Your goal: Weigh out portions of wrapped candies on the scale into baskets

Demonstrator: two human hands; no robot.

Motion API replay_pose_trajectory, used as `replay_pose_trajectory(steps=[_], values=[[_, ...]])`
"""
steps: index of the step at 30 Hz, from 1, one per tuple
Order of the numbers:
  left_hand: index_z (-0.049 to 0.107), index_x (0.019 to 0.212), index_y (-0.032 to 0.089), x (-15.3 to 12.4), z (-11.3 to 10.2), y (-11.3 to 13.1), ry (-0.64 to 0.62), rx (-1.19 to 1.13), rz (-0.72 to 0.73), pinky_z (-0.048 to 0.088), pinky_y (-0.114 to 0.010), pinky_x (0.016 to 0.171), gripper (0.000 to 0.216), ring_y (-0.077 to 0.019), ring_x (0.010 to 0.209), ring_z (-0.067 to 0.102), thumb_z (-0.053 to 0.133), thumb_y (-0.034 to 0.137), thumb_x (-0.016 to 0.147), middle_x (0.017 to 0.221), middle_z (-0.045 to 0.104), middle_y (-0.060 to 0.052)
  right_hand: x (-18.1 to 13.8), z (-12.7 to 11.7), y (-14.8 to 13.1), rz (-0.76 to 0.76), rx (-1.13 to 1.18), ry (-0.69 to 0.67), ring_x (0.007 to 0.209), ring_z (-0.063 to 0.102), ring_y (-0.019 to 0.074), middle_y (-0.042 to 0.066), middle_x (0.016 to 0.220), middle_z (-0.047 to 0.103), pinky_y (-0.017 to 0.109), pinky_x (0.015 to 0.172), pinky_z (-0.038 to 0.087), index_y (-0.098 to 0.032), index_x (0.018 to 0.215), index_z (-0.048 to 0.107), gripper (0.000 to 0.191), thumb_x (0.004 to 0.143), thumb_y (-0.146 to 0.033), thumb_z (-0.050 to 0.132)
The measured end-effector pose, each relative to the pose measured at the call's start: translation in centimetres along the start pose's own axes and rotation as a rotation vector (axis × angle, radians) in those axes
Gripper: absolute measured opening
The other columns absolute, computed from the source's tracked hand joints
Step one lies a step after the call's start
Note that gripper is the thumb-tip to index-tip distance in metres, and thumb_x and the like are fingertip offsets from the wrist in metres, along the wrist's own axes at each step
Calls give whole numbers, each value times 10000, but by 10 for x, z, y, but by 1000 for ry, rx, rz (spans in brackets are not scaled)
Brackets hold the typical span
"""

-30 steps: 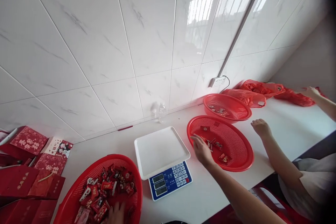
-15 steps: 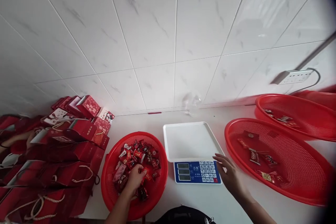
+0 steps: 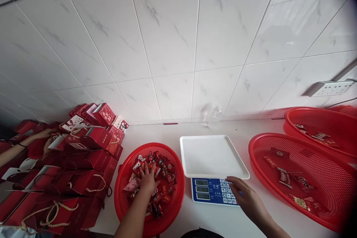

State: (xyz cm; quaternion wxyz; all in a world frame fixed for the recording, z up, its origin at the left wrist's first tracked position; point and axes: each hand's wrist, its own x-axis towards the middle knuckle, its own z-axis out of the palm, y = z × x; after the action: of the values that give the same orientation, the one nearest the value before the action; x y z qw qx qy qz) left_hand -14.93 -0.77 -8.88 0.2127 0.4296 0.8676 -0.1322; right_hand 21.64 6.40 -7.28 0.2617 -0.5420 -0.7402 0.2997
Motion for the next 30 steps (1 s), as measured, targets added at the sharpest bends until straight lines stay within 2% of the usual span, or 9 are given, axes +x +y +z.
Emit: replay_pose_trajectory(steps=[5,9,13,15,17,21,24,27,30], values=[[525,1197,309,-13,15,1,17,67,322,297,-565,958,456,-342,1273,331,433,148,780,1433,341,-76,-11,-2,14,82,-3,-54,750,674,195,40,897,716,260,620,537,-261,897,637,282,773,-428,447],[598,1061,279,-26,14,6,-8,24,427,404,-422,899,347,-267,1114,496,465,178,756,1260,511,-52,-14,-2,11,102,25,-78,799,675,207,38,916,720,274,664,542,-263,906,639,280,772,-424,454],[303,1362,314,-24,1,20,-68,-82,296,380,-443,935,693,-303,1263,374,524,157,725,1456,277,-101,-11,-3,3,100,63,-70,817,678,223,31,907,727,288,678,549,-273,878,647,261,770,-435,473],[139,1412,343,-17,-5,32,-91,-67,250,249,-569,1001,877,-357,1363,144,607,204,684,1522,83,-95,-11,-4,1,96,77,-60,812,680,228,26,895,729,293,675,552,-279,871,652,253,769,-437,482],[117,1416,340,-9,-5,44,-95,-31,303,99,-611,1038,930,-357,1380,-10,648,269,656,1531,-2,-71,-11,-4,0,95,87,-60,806,682,233,22,889,731,298,665,556,-284,867,657,249,768,-436,486],[140,1429,212,3,4,61,-86,-10,352,102,-496,1087,942,-344,1380,54,650,307,643,1524,0,-124,-16,-3,-2,94,90,-96,855,676,236,24,931,726,319,725,555,-282,891,662,257,776,-431,487],[278,1385,223,6,11,64,-24,30,340,212,-519,1035,863,-384,1329,198,672,267,619,1499,161,-144,-19,-5,-4,101,83,-114,878,671,239,32,958,720,334,756,550,-276,913,660,274,788,-431,472],[410,1291,262,6,12,57,24,30,375,328,-484,961,628,-348,1238,356,599,238,693,1407,335,-124,-21,-7,-5,109,75,-122,871,671,237,36,955,719,336,751,549,-268,913,659,279,792,-433,469],[433,1267,230,9,9,42,33,17,357,404,-413,898,522,-314,1203,409,507,183,753,1418,309,-134,-20,-7,-7,105,69,-123,866,671,238,39,949,720,342,750,546,-265,904,659,276,792,-426,465]])
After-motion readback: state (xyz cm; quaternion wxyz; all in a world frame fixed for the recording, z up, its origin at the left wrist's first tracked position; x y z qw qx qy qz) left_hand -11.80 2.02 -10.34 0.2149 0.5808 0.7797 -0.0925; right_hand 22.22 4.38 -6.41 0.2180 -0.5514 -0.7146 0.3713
